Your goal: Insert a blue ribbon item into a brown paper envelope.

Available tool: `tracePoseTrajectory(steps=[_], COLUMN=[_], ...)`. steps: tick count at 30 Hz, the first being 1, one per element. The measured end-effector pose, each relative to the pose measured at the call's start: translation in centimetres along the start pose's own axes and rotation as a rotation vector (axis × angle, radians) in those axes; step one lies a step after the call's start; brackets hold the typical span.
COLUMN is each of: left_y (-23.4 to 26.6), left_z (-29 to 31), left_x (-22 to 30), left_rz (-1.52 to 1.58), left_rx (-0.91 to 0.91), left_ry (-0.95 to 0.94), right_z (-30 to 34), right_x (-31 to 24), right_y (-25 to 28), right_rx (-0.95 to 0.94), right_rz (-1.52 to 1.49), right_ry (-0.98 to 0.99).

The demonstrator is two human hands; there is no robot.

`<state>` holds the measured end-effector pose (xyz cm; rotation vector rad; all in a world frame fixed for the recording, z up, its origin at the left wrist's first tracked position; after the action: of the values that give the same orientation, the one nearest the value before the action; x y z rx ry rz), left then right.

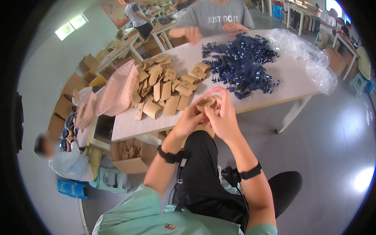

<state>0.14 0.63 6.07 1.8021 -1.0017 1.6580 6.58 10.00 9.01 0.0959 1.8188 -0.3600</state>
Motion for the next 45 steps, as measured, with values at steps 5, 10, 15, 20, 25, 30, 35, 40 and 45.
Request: tracePoseTrajectory(steps=[5,10,15,20,25,30,35,40,45], left_y=[-4.0,-7.0,-8.0,-9.4,-10.2,-10.7,-10.1,-10.3,-9.6], left_z=[4.4,6.6,7.5,7.7,7.4,7.4,7.5,7.3,8.0], left_x=[1.7,2.5,1.5,1.4,2.9,4.0,3.4,4.6,4.7], left_rz=[-0.130,-0.038,-0.113,-0.278,-0.610,-0.824,-0.921,-0.973,-1.075], left_rx=[-0.132,-0.125,-0.136,-0.086,-0.028,0.019,-0.024,0.022,0.087], left_ry=[0.095,0.110,0.230,0.224,0.176,-0.058,0.042,-0.038,0.006], right_z=[4.6,7.6,9.1,10.0,10.3,10.5,10.5,10.3,10.3], right_x=[-4.8,-7.2,-7.8,-8.2,-7.3,-6.2,-6.1,-5.0,-3.4], right_y=[0.8,1.1,2.0,3.0,3.8,4.0,3.8,3.9,3.2], right_rx=[0.051,0.110,0.136,0.138,0.175,0.169,0.168,0.251,0.212], right_rz=[0.504,0.697,0.693,0.655,0.622,0.538,0.552,0.475,0.378], right_ry=[0.306,0.417,0.505,0.472,0.380,0.364,0.387,0.324,0.272])
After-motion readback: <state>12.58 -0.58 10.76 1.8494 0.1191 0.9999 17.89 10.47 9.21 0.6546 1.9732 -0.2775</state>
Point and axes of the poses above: each hand's wrist, its own z-axis away from the middle knuckle, its own y-axis out of the back of the hand, x = y × z, the point moved 8 cm from there along -z, towards the middle knuckle, and after that the axes turned 4 degrees about z, right-handed, at the moved point
